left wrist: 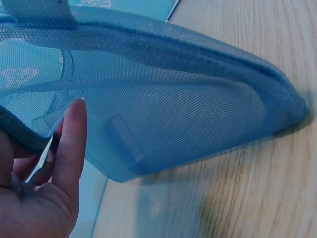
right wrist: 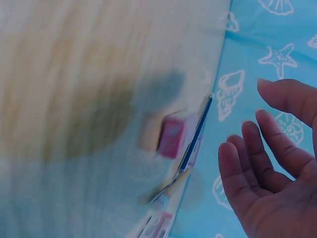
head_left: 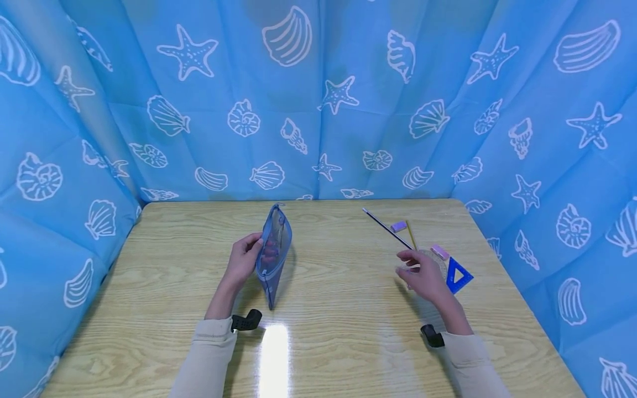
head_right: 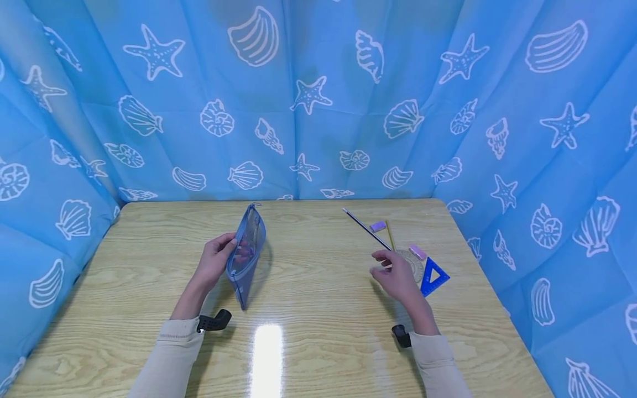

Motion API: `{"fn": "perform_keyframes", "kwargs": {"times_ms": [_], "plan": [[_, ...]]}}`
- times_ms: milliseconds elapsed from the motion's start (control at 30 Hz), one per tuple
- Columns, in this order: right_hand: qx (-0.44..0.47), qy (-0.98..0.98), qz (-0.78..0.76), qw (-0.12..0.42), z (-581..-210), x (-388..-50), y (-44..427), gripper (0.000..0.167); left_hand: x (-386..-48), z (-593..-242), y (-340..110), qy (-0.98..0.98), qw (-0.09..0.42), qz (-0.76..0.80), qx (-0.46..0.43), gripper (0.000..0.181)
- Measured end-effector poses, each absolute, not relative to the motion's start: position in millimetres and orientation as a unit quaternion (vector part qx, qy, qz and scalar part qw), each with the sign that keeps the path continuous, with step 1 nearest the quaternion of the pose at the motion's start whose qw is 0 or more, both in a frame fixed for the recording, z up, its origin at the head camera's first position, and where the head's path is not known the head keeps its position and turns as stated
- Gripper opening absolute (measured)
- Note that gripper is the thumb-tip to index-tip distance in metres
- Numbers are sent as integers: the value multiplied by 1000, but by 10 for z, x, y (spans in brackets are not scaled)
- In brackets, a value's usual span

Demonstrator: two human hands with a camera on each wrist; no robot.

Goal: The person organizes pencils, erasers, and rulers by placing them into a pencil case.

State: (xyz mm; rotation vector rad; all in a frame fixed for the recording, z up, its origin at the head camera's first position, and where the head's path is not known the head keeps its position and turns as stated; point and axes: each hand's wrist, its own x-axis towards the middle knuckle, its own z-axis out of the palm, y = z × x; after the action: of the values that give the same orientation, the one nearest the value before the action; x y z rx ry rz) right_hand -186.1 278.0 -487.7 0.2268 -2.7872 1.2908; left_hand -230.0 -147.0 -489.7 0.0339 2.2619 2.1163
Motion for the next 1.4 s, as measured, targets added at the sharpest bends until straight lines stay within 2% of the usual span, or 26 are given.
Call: {"fn": "perform_keyframes", "kwargs": {"times_ms": [167,667,933,1400], "plan": [[64,-910,407,43,-4918,-1801,2849,34,-2316,-4891,-1466,720,22,693,19,33],[-6,-937,347,-48,-5034,-1769,2926,50,-2310,-4912,-1477,727,21,687,16,35],[-29,-938,339,-60,-5012,-1776,2926,46,-2308,-4924,-1475,723,21,690,18,34],[-35,-941,330,-73,-4974,-1789,2927,31,-2308,-4948,-1481,723,23,690,10,35]]}}
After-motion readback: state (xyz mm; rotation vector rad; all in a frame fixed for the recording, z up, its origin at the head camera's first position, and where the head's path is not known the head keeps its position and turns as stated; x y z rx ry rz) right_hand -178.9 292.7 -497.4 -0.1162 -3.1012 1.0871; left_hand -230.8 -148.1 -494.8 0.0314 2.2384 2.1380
